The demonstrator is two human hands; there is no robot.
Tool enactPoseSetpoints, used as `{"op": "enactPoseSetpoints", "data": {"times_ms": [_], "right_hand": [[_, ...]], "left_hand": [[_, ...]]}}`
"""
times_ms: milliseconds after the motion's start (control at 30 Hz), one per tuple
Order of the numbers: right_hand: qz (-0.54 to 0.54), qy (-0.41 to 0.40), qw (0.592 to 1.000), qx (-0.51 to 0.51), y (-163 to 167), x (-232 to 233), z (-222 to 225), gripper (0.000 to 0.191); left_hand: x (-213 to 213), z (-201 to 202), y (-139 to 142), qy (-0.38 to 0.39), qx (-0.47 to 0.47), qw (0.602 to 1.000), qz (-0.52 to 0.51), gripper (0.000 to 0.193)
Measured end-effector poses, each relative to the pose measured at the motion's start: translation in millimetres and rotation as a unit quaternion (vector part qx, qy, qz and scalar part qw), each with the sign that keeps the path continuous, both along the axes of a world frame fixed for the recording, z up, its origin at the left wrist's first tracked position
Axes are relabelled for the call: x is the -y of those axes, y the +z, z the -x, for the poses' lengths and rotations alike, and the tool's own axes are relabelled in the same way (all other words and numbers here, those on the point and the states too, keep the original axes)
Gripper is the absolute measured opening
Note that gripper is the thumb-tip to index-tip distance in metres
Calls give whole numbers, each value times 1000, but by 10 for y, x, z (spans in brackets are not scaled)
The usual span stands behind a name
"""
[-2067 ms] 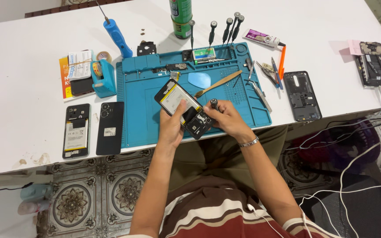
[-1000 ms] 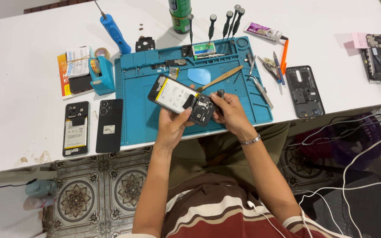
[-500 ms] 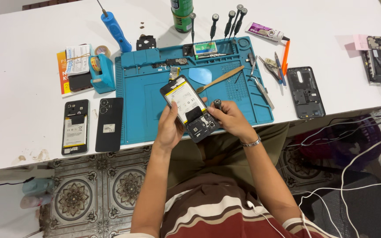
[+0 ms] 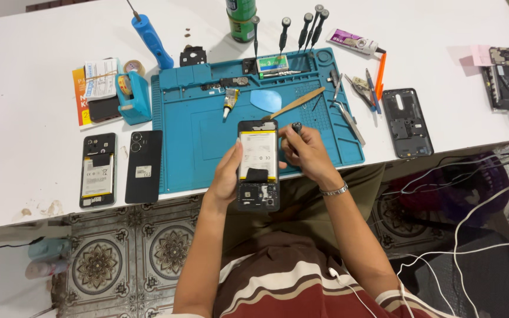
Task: The person reassembles a disassembled smartphone on a repair bench. They connect internal ribbon cables, place the display assembly onto the chassis, and secure the battery cover with screws using a screwdriver. The phone remains open at the end of the clip.
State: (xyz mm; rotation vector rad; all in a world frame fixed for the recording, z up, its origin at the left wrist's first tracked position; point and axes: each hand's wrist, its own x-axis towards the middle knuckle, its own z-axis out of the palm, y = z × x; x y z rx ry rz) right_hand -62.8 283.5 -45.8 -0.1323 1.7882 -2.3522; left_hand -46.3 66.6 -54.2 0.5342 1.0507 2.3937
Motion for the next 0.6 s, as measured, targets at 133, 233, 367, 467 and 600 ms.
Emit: {"op": "enactPoseSetpoints", "data": {"times_ms": [133,233,367,467,600], "right_hand": [[27,-19,999,-10,-61,8,5,32],[13,-41,999,7,-69,-7,28,34],[-12,-56,998,5,-76,-1,20,38],[-9,-52,998,-21,-78,5,-18,37],[8,-57,997,-46,-76,26,-27,37]], "left_hand": [[-40,-20,26,-13,1,999,48,64],[-58,3,54,-28,4,999,42,62],[-39,-3,86,-48,5,998,31,59],[-15,6,89,-53,-11,997,54,58],[-17,49,52,-70,12,997,25,57]]}}
